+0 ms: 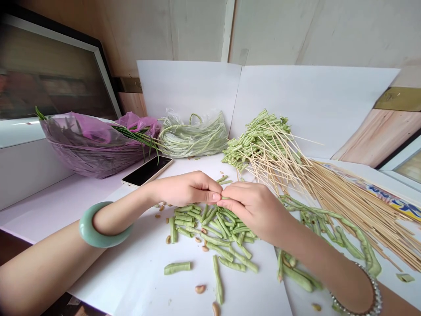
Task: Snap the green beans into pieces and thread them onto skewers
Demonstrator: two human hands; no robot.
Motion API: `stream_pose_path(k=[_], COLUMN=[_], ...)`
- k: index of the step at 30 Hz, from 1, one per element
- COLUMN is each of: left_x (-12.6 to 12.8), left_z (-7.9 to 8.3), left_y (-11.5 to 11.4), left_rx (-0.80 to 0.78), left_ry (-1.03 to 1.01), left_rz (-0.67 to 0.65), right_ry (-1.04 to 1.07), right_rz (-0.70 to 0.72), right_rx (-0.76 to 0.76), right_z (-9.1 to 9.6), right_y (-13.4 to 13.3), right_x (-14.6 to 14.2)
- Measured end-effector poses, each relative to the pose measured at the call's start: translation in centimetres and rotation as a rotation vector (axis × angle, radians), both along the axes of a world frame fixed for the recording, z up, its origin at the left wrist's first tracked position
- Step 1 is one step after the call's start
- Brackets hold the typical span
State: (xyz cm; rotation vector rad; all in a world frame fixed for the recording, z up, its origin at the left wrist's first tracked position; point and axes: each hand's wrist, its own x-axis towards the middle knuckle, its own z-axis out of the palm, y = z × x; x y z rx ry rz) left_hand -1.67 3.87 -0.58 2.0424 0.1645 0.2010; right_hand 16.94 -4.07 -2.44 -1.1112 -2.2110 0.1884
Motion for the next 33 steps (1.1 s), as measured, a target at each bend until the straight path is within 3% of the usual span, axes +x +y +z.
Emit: stream_pose_path(k=[4,8,10,12,16,20,25,29,33], left_x=[-0.6,-0.7,-0.4,-0.1,0.4,0.5,0.3,0.3,0.5], left_z=[0.7,0.8,0.5,0.2,-0.3,-0.4,-0.8,-0.9,-0.8], left_y=[-0.7,-1.1,-1.2,-1.0,-0.2,0.4,0.6,0.4,0.3], left_rx=[-0.395,-0.504,-0.524,-0.543,-0.463,-0.296,-0.157,-0.126,-0.113], left_ry=[0.067,0.045,-0.039,-0.132,-0.149,-0.061,0.041,0.074,0.113], left_rz=[-0.208,-0.327,-0.29,-0.163,0.154,0.38,0.42,0.372,0.324], right_ry=[0.156,0.333,0.378,0.352,0.148,-0.048,-0.198,-0.219,-0.269], right_rz=[0.211,0.224,0.15,0.043,-0.185,-0.285,-0.322,-0.298,-0.17], right_rx=[-0.278,-0.316,-0.281,-0.243,-0.157,-0.048,0.104,0.213,0.222], right_z=[0.7,1.3,1.4,1.2,0.0,-1.0,-0.9,-0.8,-0.8], right_y=[-0.6,-0.7,-0.4,0.1,1.1,1.6,1.4,0.9,0.4], right_x=[-0.5,-0.8,-0.5,-0.1,0.7,1.2,1.2,0.6,0.1])
